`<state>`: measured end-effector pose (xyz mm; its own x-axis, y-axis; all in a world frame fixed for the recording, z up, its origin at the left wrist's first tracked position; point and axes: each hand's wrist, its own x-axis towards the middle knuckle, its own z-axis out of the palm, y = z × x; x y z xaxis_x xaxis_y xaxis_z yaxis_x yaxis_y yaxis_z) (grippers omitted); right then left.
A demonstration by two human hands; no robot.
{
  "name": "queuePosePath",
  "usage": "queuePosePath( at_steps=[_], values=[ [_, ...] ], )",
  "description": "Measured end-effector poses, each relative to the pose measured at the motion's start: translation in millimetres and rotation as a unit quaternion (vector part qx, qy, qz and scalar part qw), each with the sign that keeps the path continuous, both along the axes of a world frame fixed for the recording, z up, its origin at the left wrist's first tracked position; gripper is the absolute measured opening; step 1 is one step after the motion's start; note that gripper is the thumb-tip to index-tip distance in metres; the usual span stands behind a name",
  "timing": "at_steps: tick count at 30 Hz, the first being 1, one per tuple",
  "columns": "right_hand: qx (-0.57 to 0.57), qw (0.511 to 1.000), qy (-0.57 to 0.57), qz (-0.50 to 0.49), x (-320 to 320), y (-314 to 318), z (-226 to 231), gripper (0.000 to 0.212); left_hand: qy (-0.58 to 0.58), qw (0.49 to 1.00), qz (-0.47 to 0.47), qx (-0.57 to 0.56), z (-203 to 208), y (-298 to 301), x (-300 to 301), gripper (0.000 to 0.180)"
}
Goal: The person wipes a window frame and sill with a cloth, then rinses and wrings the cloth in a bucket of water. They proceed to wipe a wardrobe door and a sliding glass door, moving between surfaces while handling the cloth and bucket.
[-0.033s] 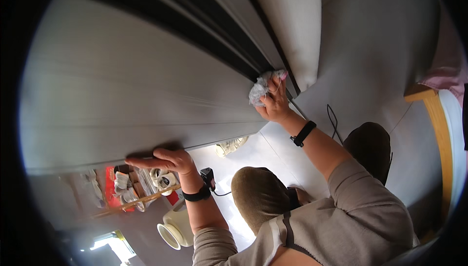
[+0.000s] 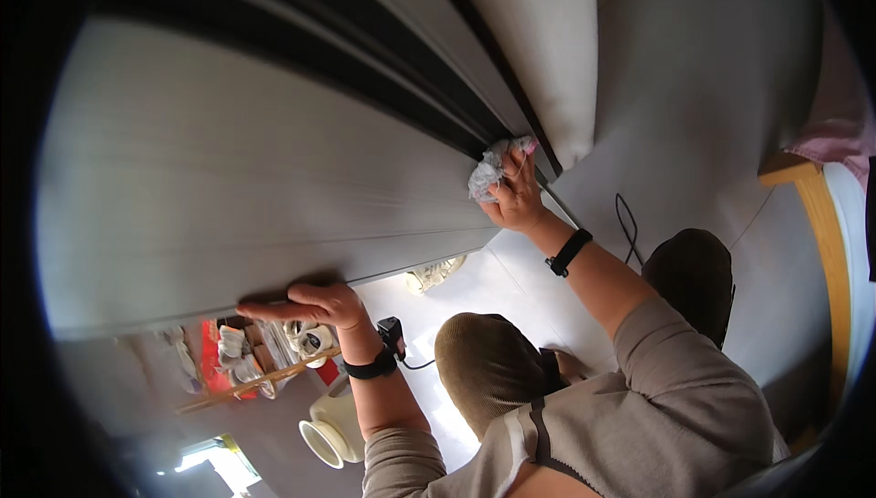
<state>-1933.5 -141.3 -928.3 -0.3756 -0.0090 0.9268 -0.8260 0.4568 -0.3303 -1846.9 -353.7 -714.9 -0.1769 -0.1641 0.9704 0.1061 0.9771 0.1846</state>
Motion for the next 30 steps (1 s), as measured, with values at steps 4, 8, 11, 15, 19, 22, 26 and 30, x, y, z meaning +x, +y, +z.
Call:
queuePosePath(
  at_steps=[4, 8, 11, 15, 19, 22, 26, 30],
  values=[
    [0.007, 0.994, -0.110, 0.006, 17.0, 2.3, -58.1, 0.046, -0.009, 1.000, 0.008, -0.012, -6.5, 1.8, -3.0, 0.062],
    [-0.024, 0.986, -0.167, 0.010, 31.9, -3.0, -120.9, 0.046, 0.005, 1.000, 0.022, -0.010, -6.6, 5.3, -1.6, 0.069],
    [-0.032, 0.964, -0.264, -0.015, 44.3, -7.9, -166.5, 0.054, 0.006, 0.999, 0.033, 0.007, -7.7, 10.1, -4.4, 0.072],
    [-0.108, 0.918, -0.379, -0.035, 63.0, -19.5, -212.5, 0.052, 0.018, 0.999, 0.038, -0.017, -10.4, 15.2, -9.3, 0.066],
    [-0.173, 0.873, -0.456, 0.003, 69.0, -30.2, -235.4, 0.048, 0.006, 0.999, 0.034, -0.010, -9.9, 15.6, -8.3, 0.071],
    [-0.227, 0.867, -0.443, -0.038, 69.4, -33.9, -236.1, 0.047, -0.002, 0.999, 0.051, 0.005, -6.5, 13.9, -5.3, 0.071],
    [-0.317, 0.813, -0.489, -0.006, 68.7, -30.8, -231.3, 0.046, 0.003, 0.997, 0.068, -0.027, -4.5, 9.7, -4.9, 0.069],
    [-0.433, 0.656, -0.616, -0.045, 62.6, -19.7, -229.1, 0.047, -0.007, 0.998, 0.041, -0.037, -3.8, 8.8, -4.1, 0.064]
  ],
)
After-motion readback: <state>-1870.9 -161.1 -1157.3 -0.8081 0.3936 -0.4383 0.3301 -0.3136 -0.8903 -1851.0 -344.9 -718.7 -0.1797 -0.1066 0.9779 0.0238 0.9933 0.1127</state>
